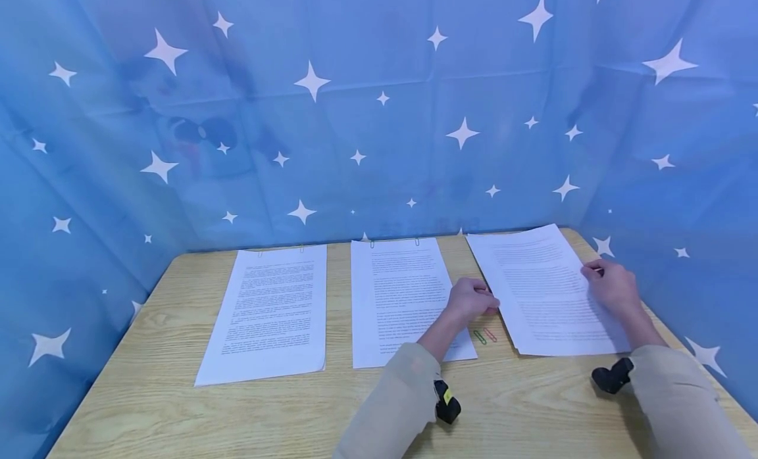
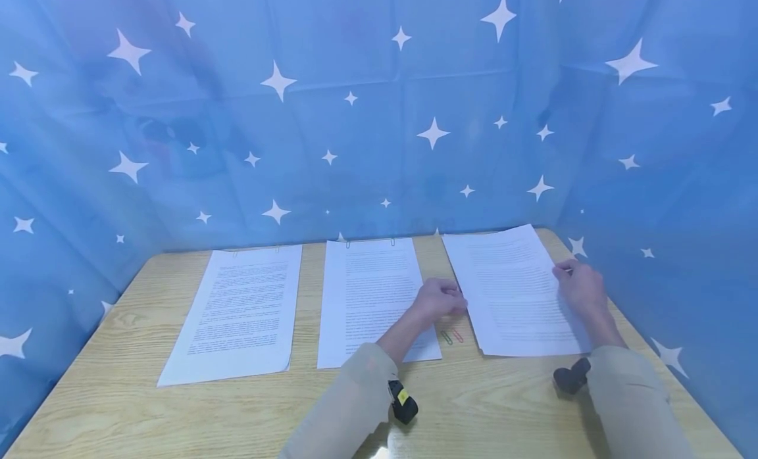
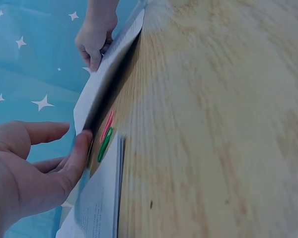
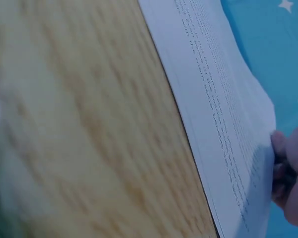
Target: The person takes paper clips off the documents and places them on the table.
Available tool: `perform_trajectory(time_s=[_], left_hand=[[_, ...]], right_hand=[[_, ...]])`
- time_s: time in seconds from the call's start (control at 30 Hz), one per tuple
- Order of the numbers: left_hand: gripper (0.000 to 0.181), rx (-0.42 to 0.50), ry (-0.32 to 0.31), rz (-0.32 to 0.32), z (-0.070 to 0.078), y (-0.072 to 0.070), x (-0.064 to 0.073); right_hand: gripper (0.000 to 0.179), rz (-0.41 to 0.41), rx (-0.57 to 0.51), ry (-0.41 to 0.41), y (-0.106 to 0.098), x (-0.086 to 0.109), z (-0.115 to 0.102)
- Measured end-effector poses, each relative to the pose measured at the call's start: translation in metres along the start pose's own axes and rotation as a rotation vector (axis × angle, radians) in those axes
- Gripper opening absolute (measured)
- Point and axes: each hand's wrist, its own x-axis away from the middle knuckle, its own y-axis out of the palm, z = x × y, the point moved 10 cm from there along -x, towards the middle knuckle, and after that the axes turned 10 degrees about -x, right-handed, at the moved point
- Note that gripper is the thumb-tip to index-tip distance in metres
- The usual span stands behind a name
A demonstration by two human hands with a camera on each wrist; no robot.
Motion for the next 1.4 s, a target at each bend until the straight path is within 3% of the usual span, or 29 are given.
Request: perform_trajectory(time_s=[0.33, 0.53, 0.87, 1.1, 1.4], left_hand=[[0.039, -0.095, 0.014, 0.000, 0.008, -0.012, 0.011], [0.033, -0.013, 0.040, 0.008, 0.010, -0.021, 0.017], [0.030, -0.099, 0.079, -0.013, 0.006, -0.041, 0.025], [0.031, -0.079, 0.134, -0.055, 0.003, -0.052, 0.032], [0.031, -0.202, 0.187, -0.013, 0.002, -0.083, 0.042]], right_hand=[[0.043, 0.042, -0.009, -0.009, -0.005, 0.001, -0.002], [0.041, 0.075, -0.012, -0.039, -0.006, 0.004, -0.011], [0.038, 0.066, -0.049, -0.144, 0.006, 0.005, -0.036], [0.033, 0.037, -0.101, -0.219, 0.020, 0.011, -0.060], [0.030, -0.013, -0.153, -0.271, 0.039, 0.021, -0.095]])
